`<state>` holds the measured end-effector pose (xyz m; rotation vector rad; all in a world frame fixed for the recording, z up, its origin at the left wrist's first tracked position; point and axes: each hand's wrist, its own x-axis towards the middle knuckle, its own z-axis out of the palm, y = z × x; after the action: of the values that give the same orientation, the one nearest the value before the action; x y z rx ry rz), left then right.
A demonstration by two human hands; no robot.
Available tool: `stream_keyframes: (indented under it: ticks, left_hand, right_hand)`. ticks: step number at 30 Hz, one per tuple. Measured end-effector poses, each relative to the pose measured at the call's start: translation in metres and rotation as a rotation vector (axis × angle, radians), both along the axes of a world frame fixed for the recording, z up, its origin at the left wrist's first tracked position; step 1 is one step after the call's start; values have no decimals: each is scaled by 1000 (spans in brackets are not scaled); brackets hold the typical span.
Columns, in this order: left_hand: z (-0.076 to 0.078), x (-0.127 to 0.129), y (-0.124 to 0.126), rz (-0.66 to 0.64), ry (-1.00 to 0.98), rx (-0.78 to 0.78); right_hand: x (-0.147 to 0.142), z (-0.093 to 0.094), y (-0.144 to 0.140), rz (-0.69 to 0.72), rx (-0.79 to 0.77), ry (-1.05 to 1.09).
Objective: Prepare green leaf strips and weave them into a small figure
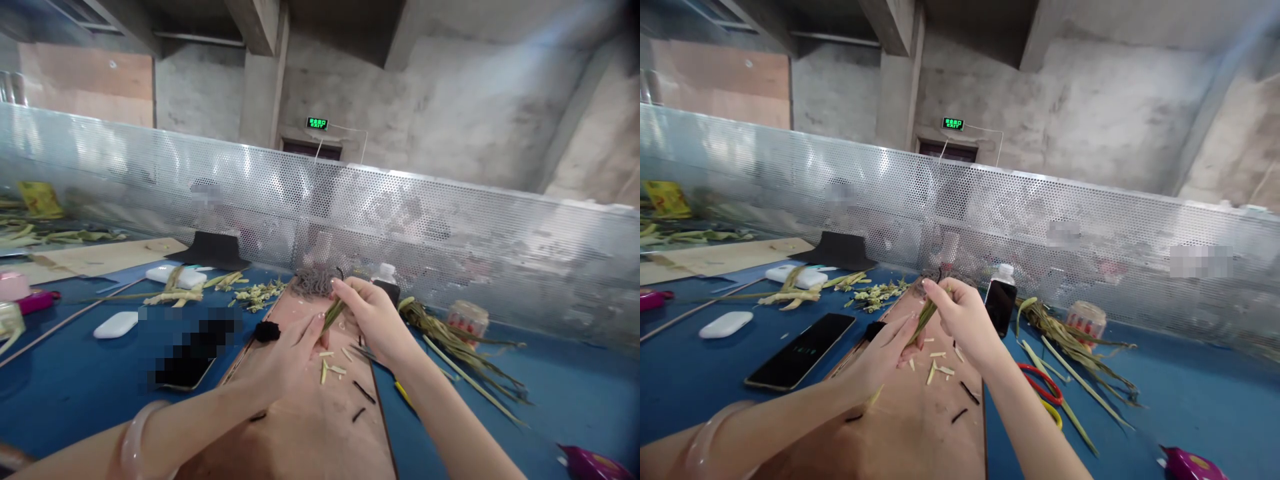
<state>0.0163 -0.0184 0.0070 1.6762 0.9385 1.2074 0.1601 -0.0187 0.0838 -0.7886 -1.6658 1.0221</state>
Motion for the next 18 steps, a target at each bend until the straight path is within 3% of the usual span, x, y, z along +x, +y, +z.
stream_keyframes:
  ticks: [4,8,13,18]
  left_hand:
    - [9,0,-4,119,99,83]
    - [14,-2,-7,205,305,229]
    - [12,-5,-2,296,560,475]
    - [-2,-3,4,382,781,635]
  right_hand:
    - [14,12,-1,44,-106,-81]
    - [34,29,-4,-135,-125,-204]
    - [42,36,-11,-379,282,-601]
    - [25,28,-19,-610,465,-758]
